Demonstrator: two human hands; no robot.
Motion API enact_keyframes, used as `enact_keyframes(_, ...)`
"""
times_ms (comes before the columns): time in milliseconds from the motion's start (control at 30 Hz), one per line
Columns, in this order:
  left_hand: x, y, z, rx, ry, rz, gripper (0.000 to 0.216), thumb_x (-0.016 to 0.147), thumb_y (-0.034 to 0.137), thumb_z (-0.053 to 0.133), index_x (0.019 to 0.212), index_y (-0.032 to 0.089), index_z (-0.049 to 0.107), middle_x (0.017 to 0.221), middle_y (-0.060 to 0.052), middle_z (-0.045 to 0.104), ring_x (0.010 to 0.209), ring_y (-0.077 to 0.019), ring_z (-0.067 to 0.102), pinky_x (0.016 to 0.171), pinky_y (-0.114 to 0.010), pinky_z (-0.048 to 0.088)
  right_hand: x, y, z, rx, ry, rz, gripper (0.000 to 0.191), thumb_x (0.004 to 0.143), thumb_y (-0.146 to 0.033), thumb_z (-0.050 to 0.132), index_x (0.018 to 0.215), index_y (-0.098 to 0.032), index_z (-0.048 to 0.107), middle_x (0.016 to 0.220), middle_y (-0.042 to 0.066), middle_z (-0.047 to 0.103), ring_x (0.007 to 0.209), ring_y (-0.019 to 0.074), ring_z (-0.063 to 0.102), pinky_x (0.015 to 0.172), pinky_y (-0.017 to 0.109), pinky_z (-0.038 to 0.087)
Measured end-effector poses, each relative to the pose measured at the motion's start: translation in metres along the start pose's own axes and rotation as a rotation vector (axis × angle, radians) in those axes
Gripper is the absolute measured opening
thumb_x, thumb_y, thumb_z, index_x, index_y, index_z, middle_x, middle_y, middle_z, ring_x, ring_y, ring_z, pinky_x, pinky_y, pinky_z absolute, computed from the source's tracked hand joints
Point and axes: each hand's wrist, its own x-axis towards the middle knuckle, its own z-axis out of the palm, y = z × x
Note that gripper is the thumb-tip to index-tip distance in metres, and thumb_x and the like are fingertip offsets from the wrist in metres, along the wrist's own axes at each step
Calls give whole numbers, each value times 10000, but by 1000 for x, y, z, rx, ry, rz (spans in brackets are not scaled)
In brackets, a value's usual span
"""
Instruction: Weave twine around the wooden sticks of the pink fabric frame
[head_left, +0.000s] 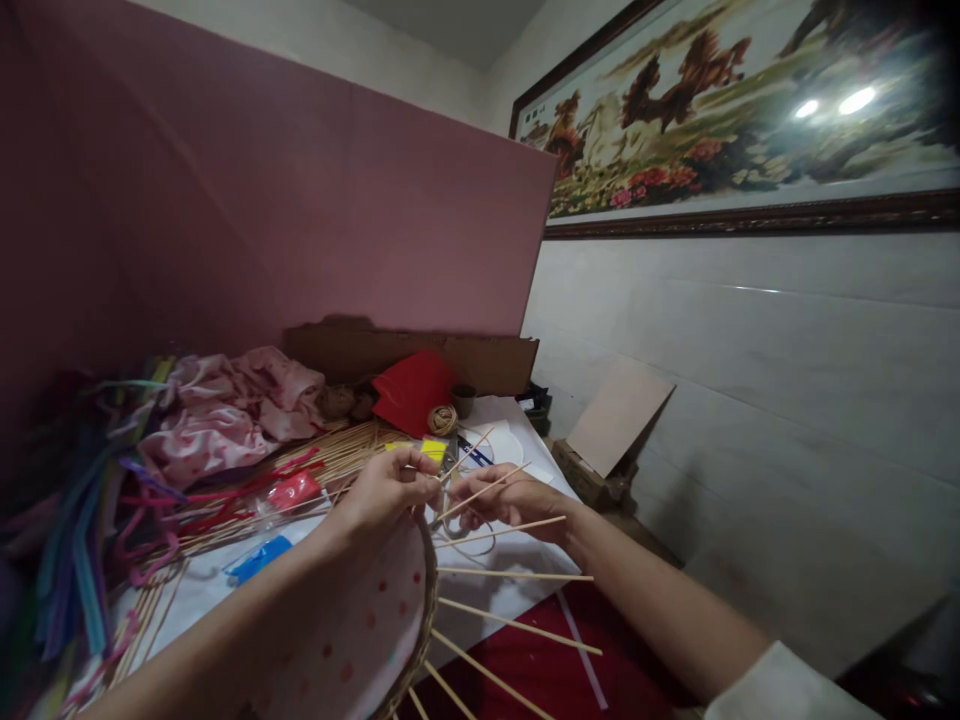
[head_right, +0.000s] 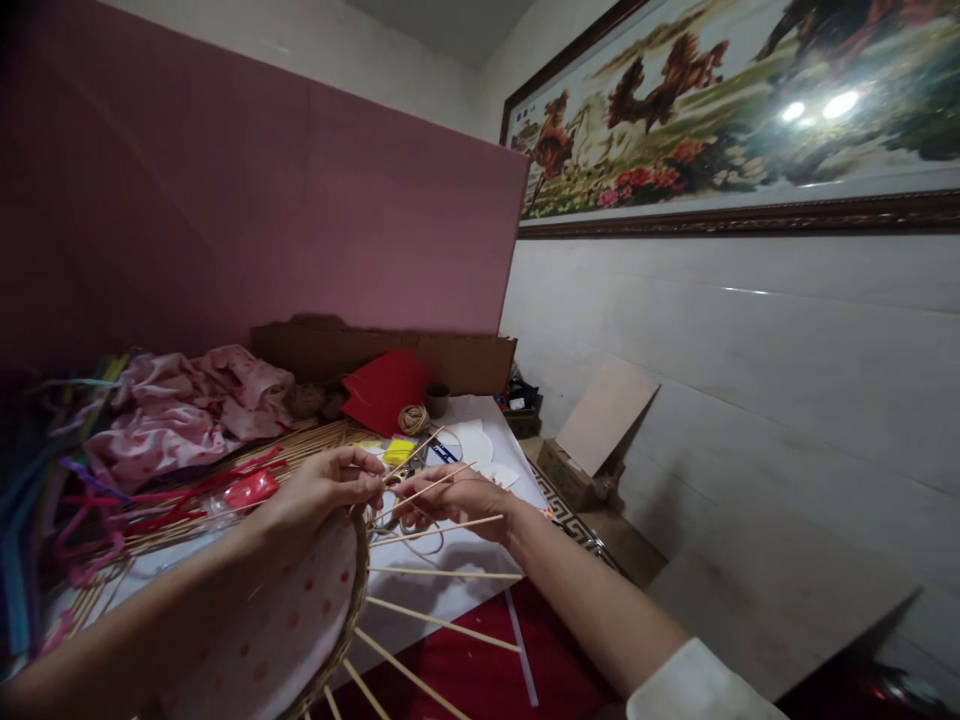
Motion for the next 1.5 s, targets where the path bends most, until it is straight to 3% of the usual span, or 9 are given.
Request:
enact_keyframes(200, -9, 14, 4, 35, 30, -10, 294, 563, 296, 716, 750, 155, 539, 567, -33, 648, 509, -127, 529, 487, -244, 304, 7, -7, 23, 112, 37, 60, 221, 637, -244, 780, 736, -110, 634, 610, -17, 596, 453, 34, 487, 467, 172, 372)
enact_keyframes(333, -5, 9, 2, 52, 3, -34, 305, 546, 287, 718, 762, 158, 546, 570, -32, 649, 476, -122, 506, 460, -244, 297, 5, -7, 30, 134, 114, 44, 232, 627, -225, 789, 734, -113, 617, 560, -33, 576, 439, 31, 481, 463, 166, 369)
enact_keyframes(600, 2, 0, -2, 15, -19, -37, 296, 494, 179, 710, 751, 167, 563, 594, -26, 659, 527, -148, 562, 498, -257, 363, 5, -3, 30, 267, 56, 11, 243, 560, -171, 810, 669, -106, 604, 563, -47, 556, 450, 22, 489, 437, 133, 358)
enact_keyframes(767, -2, 6, 1, 75, 51, -49, 228, 504, 215, 692, 687, 170, 564, 576, -33, 655, 499, -134, 531, 445, -237, 329, 6, -1, 29, 289, 47, 14, 224, 578, -165, 798, 658, -105, 597, 579, -42, 555, 462, 17, 486, 433, 117, 361)
enact_keyframes(1500, 0, 3, 1, 56, 38, -48, 206, 513, 231, 710, 653, 172, 571, 572, -32, 641, 508, -144, 545, 471, -253, 354, 7, 0, 28, 327, 72, 20, 185, 572, -110, 752, 633, -107, 577, 549, -43, 526, 428, 5, 429, 422, 118, 323)
